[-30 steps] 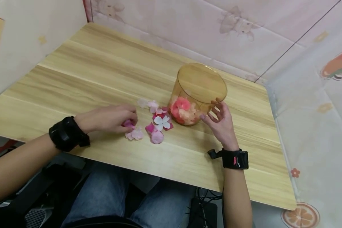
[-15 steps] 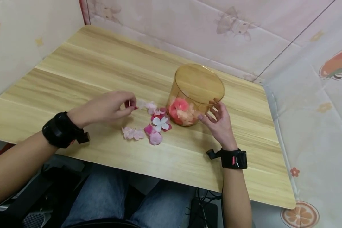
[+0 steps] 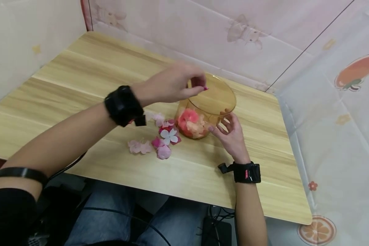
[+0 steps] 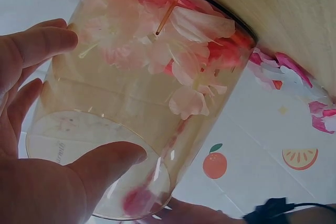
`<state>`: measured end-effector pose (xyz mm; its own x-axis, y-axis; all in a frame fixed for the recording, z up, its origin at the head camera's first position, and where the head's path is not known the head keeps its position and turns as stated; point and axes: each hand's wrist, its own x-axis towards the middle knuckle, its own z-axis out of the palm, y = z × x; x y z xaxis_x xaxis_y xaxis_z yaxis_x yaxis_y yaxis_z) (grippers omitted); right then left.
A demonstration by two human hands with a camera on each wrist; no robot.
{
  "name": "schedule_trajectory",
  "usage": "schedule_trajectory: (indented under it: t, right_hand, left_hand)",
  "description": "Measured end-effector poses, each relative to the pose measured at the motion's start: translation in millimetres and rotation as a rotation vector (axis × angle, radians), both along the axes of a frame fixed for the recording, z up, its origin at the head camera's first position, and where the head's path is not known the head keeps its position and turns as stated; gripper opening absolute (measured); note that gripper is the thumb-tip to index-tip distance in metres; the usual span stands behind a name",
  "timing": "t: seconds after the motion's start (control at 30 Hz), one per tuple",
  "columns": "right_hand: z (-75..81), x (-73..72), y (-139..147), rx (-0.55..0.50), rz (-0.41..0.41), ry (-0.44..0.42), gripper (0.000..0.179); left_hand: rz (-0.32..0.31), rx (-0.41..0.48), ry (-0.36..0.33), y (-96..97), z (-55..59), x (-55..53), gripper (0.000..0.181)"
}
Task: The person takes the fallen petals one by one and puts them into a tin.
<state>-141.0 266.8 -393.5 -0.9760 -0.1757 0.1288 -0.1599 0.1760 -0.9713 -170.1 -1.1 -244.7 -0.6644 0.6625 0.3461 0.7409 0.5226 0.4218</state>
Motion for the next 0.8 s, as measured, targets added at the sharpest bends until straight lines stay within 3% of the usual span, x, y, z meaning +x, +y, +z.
schedule_trajectory:
  t: [0.2, 0.33, 0.43, 0.57, 0.67, 0.8]
  right_hand:
    - [-2.5, -2.6, -6, 0.005, 0.017, -0.005, 0.088]
    - [-0.6, -6.4, -6, 0.012, 0.014, -0.003, 0.088]
    - [0.3, -9.1, -7, 0.013, 0.013, 0.001, 0.086]
    - [-0.7, -9.8, -7, 0.016, 0.015, -0.001, 0.086]
    - [0.3, -9.1, -6, 0.02, 0.012, 0.0, 0.086]
    - [4.7, -8.7, -4, 0.027, 0.0, 0.016, 0.083]
  left_hand:
    - [-0.039, -0.11, -0.086, 24.0, -11.7, -29.2, 0.013]
    - [-0.044, -0.138, -0.117, 24.5, -18.8, -34.8, 0.013]
    - [-0.014, -0.117, -0.111, 16.5, -21.6, -34.8, 0.015]
    - [0.09, -0.035, -0.1, -7.5, -19.0, -28.8, 0.018]
    - [0.151, 0.019, -0.102, -33.5, -18.3, -18.6, 0.015]
    - [0.16, -0.015, -0.079, -69.5, -35.7, 5.9, 0.012]
